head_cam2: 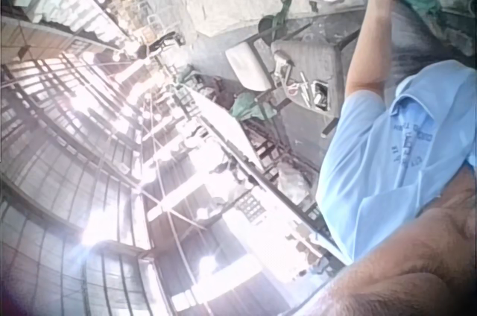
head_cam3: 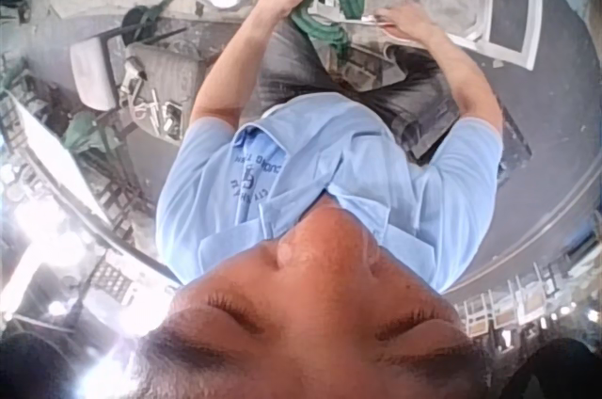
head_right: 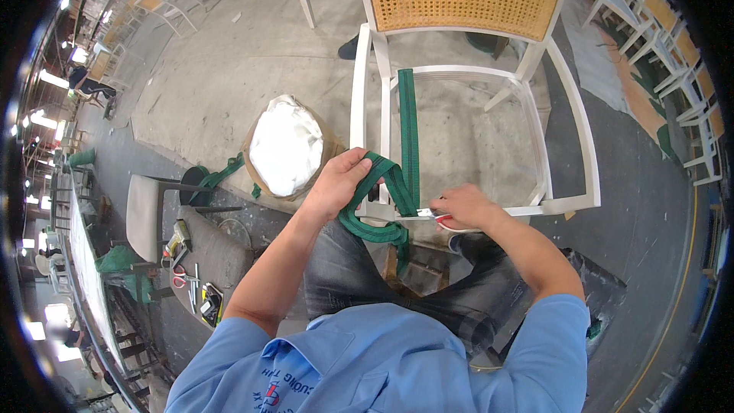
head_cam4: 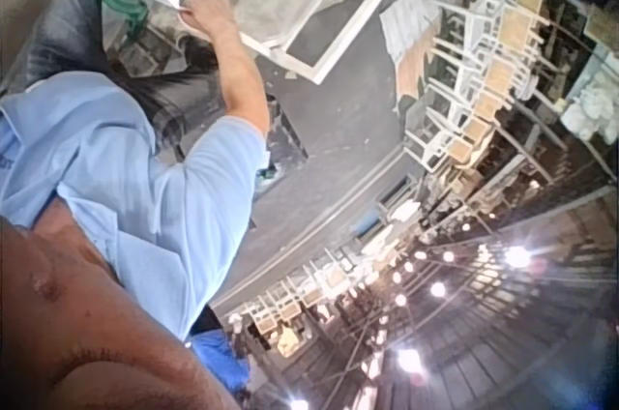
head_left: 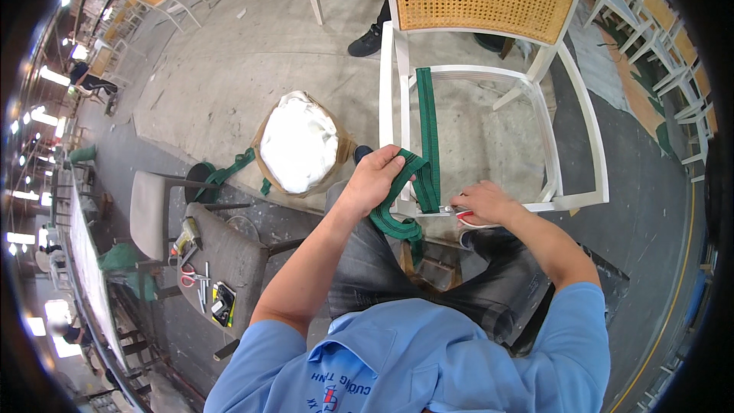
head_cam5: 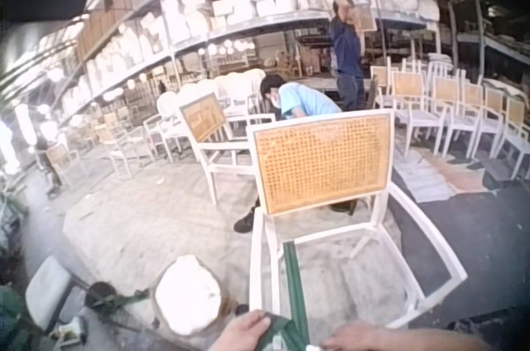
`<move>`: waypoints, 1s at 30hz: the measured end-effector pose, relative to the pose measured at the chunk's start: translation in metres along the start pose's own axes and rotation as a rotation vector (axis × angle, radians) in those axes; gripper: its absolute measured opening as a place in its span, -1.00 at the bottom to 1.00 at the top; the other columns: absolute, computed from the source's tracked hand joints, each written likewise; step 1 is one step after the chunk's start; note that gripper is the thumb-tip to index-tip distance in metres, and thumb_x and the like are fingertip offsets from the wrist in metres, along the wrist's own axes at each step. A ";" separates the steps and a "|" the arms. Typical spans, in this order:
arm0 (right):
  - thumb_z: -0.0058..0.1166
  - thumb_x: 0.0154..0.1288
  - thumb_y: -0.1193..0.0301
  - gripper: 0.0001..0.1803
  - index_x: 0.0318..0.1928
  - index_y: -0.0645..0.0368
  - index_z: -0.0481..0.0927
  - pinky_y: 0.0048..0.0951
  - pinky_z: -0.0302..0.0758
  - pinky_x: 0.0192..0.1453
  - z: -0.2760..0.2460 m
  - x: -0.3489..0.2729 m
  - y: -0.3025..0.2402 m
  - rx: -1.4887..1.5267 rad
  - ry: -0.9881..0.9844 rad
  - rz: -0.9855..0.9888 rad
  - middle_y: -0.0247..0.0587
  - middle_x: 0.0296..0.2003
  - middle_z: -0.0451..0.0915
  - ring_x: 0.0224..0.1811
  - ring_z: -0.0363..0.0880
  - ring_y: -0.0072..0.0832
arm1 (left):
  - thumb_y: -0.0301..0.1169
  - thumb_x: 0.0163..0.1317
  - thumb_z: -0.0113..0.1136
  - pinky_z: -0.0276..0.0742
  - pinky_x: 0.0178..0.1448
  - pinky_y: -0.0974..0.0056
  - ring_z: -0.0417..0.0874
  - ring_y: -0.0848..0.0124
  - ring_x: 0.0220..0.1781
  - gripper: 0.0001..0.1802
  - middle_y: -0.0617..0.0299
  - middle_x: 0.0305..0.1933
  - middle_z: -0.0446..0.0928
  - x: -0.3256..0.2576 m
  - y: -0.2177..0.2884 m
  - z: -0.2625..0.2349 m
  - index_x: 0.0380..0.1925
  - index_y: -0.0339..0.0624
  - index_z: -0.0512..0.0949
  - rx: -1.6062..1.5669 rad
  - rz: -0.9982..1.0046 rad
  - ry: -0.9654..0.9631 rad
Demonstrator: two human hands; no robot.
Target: The person attaches green fabric straps to the seat frame of a white chair. They position each strap, secure it with a staple gun, and trim the excess with scissors. The process is repeated for multiple straps across the seat.
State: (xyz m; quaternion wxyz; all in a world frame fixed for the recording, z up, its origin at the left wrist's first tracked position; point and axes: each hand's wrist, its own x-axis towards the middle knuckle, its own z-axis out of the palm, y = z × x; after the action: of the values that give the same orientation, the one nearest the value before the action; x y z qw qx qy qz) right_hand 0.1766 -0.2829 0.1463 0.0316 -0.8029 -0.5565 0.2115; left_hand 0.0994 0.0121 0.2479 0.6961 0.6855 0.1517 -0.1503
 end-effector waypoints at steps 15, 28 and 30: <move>0.32 0.28 0.03 -0.51 0.13 -0.08 0.55 0.00 0.58 -0.15 0.016 -0.099 -0.054 0.487 0.663 0.496 -0.12 -0.21 0.72 -0.19 0.69 0.03 | -0.35 0.54 0.05 0.58 0.09 0.28 0.70 0.42 -0.06 -0.61 0.16 0.00 0.70 0.004 -0.020 -0.001 0.26 -0.31 0.51 -0.106 0.123 0.036; 0.17 0.39 -0.03 -0.50 0.14 0.03 0.64 0.00 0.61 0.09 0.146 -0.406 -0.186 0.278 0.925 2.501 0.02 -0.05 0.74 0.04 0.72 0.04 | -0.53 0.53 0.01 0.65 0.19 0.21 0.70 0.29 0.12 -0.54 0.09 0.13 0.64 -0.009 -0.006 0.013 0.40 -0.30 0.36 -0.131 0.119 0.013; 0.25 0.33 0.05 -0.49 0.15 0.10 0.65 -0.04 0.61 0.11 0.158 -0.419 -0.192 0.291 0.892 2.482 0.07 -0.05 0.73 0.04 0.71 0.04 | -0.52 0.53 0.00 0.77 0.00 0.19 0.73 0.30 -0.03 -0.49 0.06 0.10 0.66 -0.020 -0.005 0.018 0.45 -0.23 0.31 -0.114 0.127 -0.087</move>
State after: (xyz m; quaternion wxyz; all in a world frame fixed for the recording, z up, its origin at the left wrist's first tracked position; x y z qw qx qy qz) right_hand -0.1741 -0.6194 0.1856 0.0827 -0.7646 0.6273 -0.1229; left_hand 0.0798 -0.0063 0.2520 0.7480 0.6458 0.0859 -0.1265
